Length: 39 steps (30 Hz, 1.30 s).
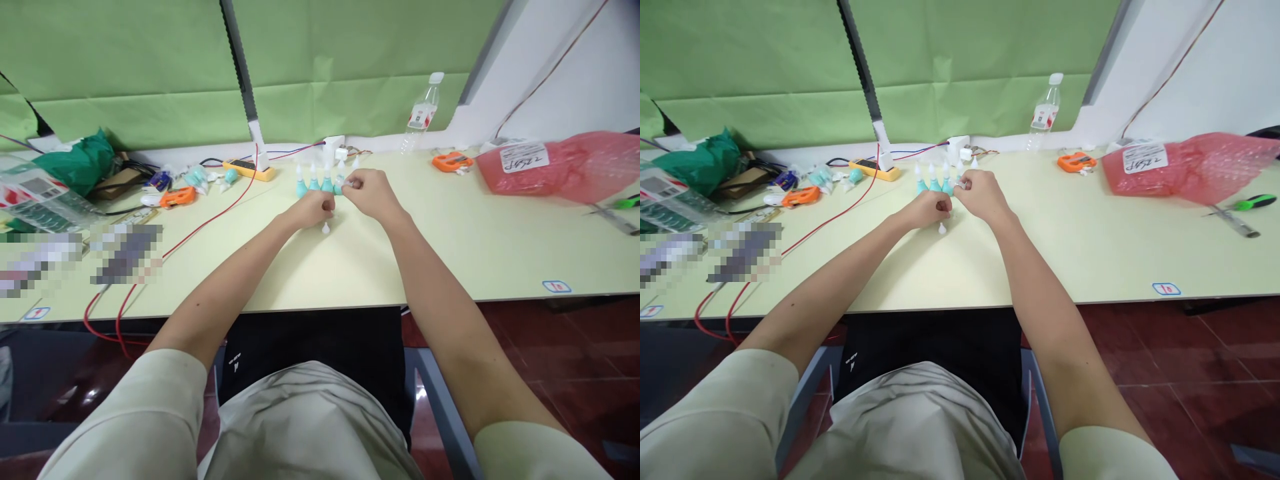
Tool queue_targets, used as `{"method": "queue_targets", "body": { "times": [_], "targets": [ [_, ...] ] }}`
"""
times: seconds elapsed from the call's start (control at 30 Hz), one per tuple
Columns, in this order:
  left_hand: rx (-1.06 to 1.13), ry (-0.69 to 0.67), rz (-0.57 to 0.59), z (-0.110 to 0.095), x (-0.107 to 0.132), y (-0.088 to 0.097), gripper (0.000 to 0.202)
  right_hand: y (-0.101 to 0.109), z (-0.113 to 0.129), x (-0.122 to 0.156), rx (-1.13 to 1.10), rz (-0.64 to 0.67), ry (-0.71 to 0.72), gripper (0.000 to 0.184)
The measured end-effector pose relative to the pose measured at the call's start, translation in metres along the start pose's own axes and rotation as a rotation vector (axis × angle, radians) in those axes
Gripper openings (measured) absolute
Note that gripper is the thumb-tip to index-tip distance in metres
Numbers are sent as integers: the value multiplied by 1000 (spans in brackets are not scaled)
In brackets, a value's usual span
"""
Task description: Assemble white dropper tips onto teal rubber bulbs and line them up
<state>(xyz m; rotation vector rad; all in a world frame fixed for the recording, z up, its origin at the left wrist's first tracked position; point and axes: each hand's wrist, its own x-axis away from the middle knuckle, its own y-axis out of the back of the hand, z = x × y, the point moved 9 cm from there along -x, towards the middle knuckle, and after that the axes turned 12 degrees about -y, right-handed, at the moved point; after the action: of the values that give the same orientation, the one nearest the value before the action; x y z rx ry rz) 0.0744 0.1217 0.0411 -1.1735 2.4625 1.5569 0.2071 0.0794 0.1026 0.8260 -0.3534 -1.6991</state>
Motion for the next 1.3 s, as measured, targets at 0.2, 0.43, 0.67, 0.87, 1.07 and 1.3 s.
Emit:
{"method": "queue_targets", "body": {
  "times": [0.2,0.43,0.67,0.87,1.07,1.3],
  "targets": [
    [-65,115,45,7,5,-2,13,-9,-12,1,-63,108,-163,7],
    [-91,161,37,9,0,-6,12,-34,-25,12,-115,324,-389,15],
    [-86,141,11,12,0,-7,8,-57,-39,10,-87,366,-426,13],
    [-82,134,-6,15,0,-7,6,-66,-49,4,-151,327,-436,13],
    [-75,143,-7,15,1,-7,7,-68,-53,2,-168,315,-454,16],
    [-77,149,-11,13,2,-7,6,-71,-55,1,-147,325,-447,14]
  ]
}}
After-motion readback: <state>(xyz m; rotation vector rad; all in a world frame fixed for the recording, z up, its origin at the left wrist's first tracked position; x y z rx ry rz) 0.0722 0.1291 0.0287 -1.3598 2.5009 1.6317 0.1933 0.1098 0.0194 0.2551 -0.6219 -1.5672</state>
